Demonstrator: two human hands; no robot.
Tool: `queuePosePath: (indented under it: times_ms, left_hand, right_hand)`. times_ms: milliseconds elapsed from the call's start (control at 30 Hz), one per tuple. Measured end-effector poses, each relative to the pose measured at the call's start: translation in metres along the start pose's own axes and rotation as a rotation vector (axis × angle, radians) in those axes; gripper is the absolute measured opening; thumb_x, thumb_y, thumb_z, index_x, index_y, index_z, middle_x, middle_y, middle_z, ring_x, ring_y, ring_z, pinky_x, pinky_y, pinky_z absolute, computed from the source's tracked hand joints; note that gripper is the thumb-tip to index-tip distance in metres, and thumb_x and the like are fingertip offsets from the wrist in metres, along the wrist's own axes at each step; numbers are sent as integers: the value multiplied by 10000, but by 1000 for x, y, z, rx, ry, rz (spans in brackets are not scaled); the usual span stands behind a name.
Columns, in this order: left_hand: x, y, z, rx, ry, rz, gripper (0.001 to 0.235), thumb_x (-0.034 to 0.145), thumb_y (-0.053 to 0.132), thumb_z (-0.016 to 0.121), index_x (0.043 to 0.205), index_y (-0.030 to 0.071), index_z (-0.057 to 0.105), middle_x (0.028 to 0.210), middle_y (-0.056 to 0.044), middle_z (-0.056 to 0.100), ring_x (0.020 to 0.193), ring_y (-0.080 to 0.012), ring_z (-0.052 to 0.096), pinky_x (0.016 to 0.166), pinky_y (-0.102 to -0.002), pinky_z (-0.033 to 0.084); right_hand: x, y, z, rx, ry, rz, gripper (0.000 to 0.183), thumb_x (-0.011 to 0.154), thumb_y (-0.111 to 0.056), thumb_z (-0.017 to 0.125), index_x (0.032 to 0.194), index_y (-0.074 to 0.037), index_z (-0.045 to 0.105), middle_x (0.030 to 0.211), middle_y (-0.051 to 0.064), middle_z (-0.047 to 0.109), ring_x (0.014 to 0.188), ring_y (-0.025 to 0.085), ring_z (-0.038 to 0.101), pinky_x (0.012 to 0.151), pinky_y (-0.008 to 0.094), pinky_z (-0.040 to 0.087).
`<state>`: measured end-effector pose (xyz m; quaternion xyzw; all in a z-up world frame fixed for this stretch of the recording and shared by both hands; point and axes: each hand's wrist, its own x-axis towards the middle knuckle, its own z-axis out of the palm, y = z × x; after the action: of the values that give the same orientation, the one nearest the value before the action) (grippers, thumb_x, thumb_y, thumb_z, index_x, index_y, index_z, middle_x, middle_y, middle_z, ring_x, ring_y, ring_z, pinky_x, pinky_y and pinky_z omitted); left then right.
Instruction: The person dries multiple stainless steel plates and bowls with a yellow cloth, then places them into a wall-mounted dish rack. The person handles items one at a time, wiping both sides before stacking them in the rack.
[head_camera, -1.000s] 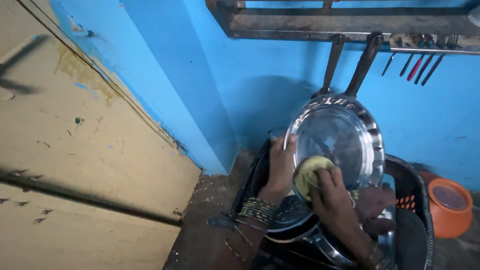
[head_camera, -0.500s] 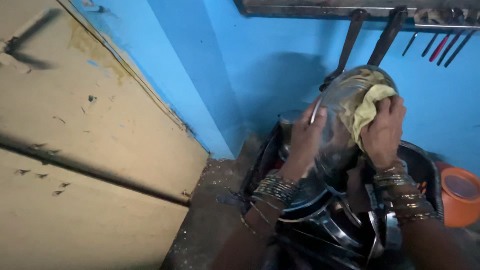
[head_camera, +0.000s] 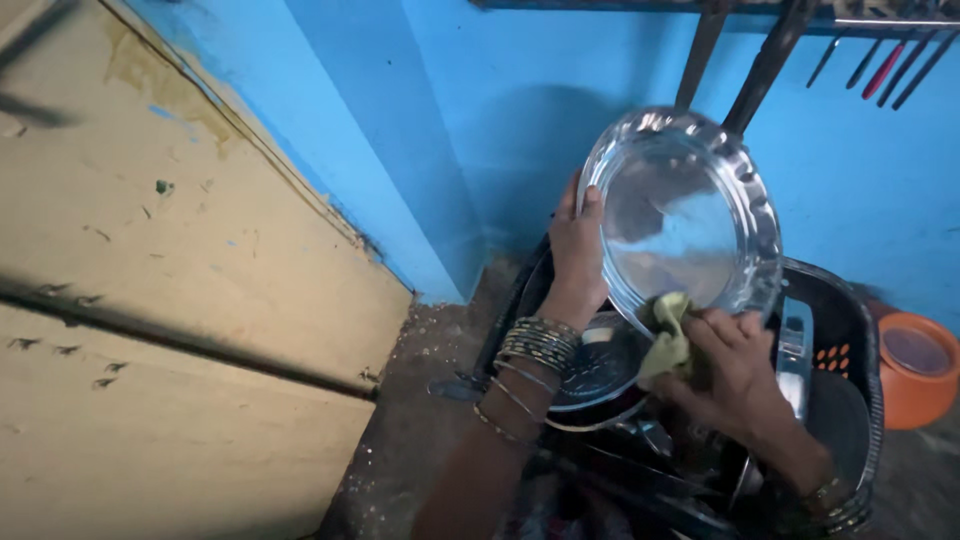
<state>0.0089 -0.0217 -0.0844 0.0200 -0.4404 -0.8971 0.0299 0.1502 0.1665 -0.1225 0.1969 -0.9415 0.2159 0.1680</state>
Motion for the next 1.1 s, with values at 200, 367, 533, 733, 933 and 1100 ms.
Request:
queuePosePath:
  times_ms: [200, 367, 533, 733, 933, 1100]
  left_hand:
    - [9, 23, 6, -31, 80, -463, 793, 978, 111, 544, 1604, 411, 160, 1435, -117, 488, 1182, -283, 572, 887, -618, 510]
    - [0, 43, 0, 1193, -463, 652, 421, 1043, 230, 679, 1450, 148, 609, 1209, -55, 665, 1069, -225, 657, 1039, -546, 459]
    - [-12, 44, 18, 885, -711, 107, 363, 829, 363, 800, 1046, 75, 764, 919, 12, 752, 913, -167, 713, 835, -349, 534]
    - [-16, 25, 28, 735, -829, 37, 448, 871, 310, 786, 1209, 26, 710, 1014, -52, 767, 976, -174, 722, 878, -343, 572]
    - [-32, 10, 37, 600, -832, 217, 667, 855, 220, 799, 1451, 38, 562, 1224, -82, 694, 1098, -165, 682, 947, -351, 578]
    - [-43, 23, 41, 635, -794, 324, 571, 918, 228, 772, 1400, -11, 580, 1293, -130, 672, 1196, -197, 660, 1014, -373, 553]
  right_hand:
    - [24, 26, -70, 86, 53, -96, 608, 633, -21, 718, 1238, -49, 659, 1010, 91, 652, 938, 270, 667, 786, 378, 591]
    - [56, 61, -141, 496, 21, 386, 445, 835, -17, 665, 1275, -62, 718, 1036, 93, 659, 882, 227, 721, 659, 360, 634]
    - [107, 92, -122, 647, 190, 403, 139, 1036, -65, 624, 1126, 30, 669, 1042, 70, 660, 928, 176, 648, 803, 298, 531]
    - [112, 56, -111, 446, 236, 54, 240, 1052, -170, 629, 1190, 20, 682, 1065, 88, 642, 968, 172, 611, 853, 281, 485]
    - [105, 50, -85, 205, 331, -93, 321, 1069, -257, 594, 999, 43, 684, 964, 130, 657, 809, 185, 633, 726, 304, 500]
    - [106, 134, -48, 628, 519, 301, 489, 1244, -277, 519, 884, 42, 604, 776, 18, 574, 683, 78, 473, 622, 278, 391]
